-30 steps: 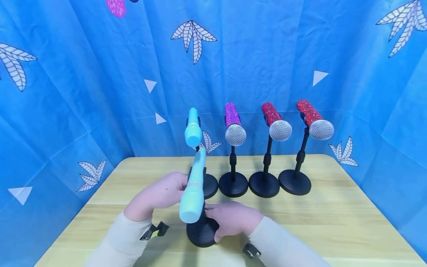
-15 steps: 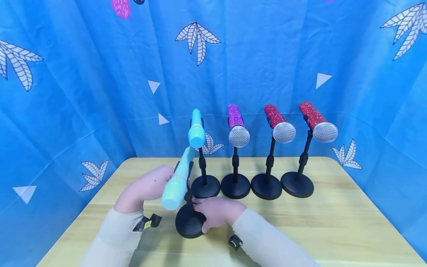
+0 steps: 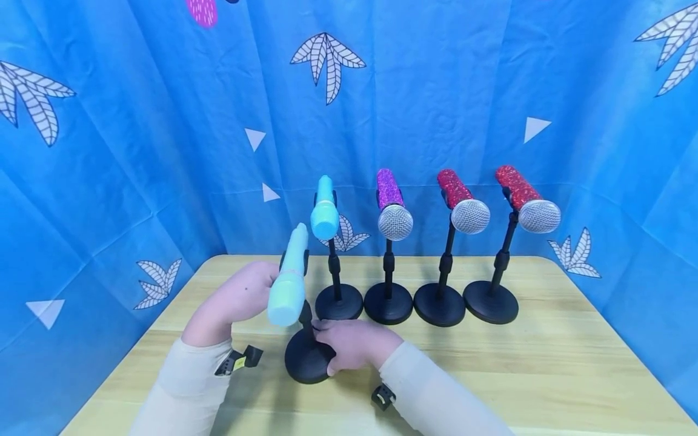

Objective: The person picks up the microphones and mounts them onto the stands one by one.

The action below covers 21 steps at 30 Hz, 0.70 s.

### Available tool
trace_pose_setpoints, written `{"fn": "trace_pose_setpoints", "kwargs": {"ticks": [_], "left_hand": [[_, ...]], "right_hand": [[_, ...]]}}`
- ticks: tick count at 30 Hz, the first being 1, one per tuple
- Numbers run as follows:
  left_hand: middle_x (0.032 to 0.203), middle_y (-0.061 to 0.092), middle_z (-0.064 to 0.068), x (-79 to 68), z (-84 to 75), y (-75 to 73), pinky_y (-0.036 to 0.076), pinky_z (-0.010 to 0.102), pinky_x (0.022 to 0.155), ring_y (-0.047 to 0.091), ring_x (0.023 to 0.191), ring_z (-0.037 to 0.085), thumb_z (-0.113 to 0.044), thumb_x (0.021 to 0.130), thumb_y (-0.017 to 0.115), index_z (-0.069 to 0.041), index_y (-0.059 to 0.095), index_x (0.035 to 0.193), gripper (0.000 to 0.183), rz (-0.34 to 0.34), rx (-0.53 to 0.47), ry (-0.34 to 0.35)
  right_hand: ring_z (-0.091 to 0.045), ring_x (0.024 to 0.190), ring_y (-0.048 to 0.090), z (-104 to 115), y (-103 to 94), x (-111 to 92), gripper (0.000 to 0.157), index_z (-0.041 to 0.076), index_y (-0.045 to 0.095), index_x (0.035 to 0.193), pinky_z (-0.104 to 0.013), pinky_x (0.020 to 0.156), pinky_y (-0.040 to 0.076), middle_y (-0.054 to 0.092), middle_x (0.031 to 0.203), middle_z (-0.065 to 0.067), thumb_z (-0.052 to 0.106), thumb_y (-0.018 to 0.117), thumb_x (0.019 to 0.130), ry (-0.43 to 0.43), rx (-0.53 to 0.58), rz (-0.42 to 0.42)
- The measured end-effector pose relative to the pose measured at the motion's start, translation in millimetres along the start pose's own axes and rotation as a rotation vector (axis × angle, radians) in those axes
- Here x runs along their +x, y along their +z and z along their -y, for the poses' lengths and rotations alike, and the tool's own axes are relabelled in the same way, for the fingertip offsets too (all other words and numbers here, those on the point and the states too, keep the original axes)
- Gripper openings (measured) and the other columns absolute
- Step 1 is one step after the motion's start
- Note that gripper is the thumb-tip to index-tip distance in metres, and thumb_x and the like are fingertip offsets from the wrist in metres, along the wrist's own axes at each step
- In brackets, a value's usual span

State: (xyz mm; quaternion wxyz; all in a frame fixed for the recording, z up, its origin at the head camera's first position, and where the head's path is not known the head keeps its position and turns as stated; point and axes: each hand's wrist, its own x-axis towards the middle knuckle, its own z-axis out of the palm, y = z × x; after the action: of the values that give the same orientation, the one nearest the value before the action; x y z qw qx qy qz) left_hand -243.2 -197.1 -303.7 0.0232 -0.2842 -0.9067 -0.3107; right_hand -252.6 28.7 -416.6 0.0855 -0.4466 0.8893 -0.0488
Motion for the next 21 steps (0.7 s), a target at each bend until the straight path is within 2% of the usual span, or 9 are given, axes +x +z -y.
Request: {"fn": "trace_pose_setpoints", "kwargs": {"ticks": [5,12,21], "left_hand": [[0.072,0.065,-0.004,1.2,-5.1,-0.9,0.046,0.034,0.059,0.055,0.063,0.016,-0.009,0.091,0.072,-0.011,0.075,0.088,0.005,-0.073,0.012,0.014],[0.078,0.067,-0.004,-0.9,-11.6,-1.1,0.05,0.035,0.065,0.057,0.071,0.016,-0.011,0.093,0.072,-0.012,0.075,0.09,0.004,-0.162,0.041,0.022],[0.075,0.059,0.001,-2.6,-17.5,-0.6,0.047,0.036,0.061,0.054,0.069,0.021,-0.01,0.094,0.068,-0.009,0.068,0.085,0.01,-0.238,0.025,-0.05]], "right_hand": [[-0.018,0.141,0.042,-1.9,1.4,-2.0,0.067,0.013,0.057,0.144,-0.035,0.11,0.04,0.044,0.156,-0.003,0.037,0.079,0.085,0.004,0.0,-0.031],[-0.019,0.143,0.04,-2.6,1.8,-1.4,0.068,0.013,0.056,0.145,-0.034,0.111,0.038,0.043,0.156,-0.005,0.035,0.079,0.085,-0.004,0.025,-0.037],[-0.019,0.144,0.038,-2.6,2.8,-1.3,0.068,0.014,0.055,0.146,-0.035,0.112,0.038,0.041,0.157,-0.005,0.035,0.079,0.086,-0.001,0.051,-0.023]]}}
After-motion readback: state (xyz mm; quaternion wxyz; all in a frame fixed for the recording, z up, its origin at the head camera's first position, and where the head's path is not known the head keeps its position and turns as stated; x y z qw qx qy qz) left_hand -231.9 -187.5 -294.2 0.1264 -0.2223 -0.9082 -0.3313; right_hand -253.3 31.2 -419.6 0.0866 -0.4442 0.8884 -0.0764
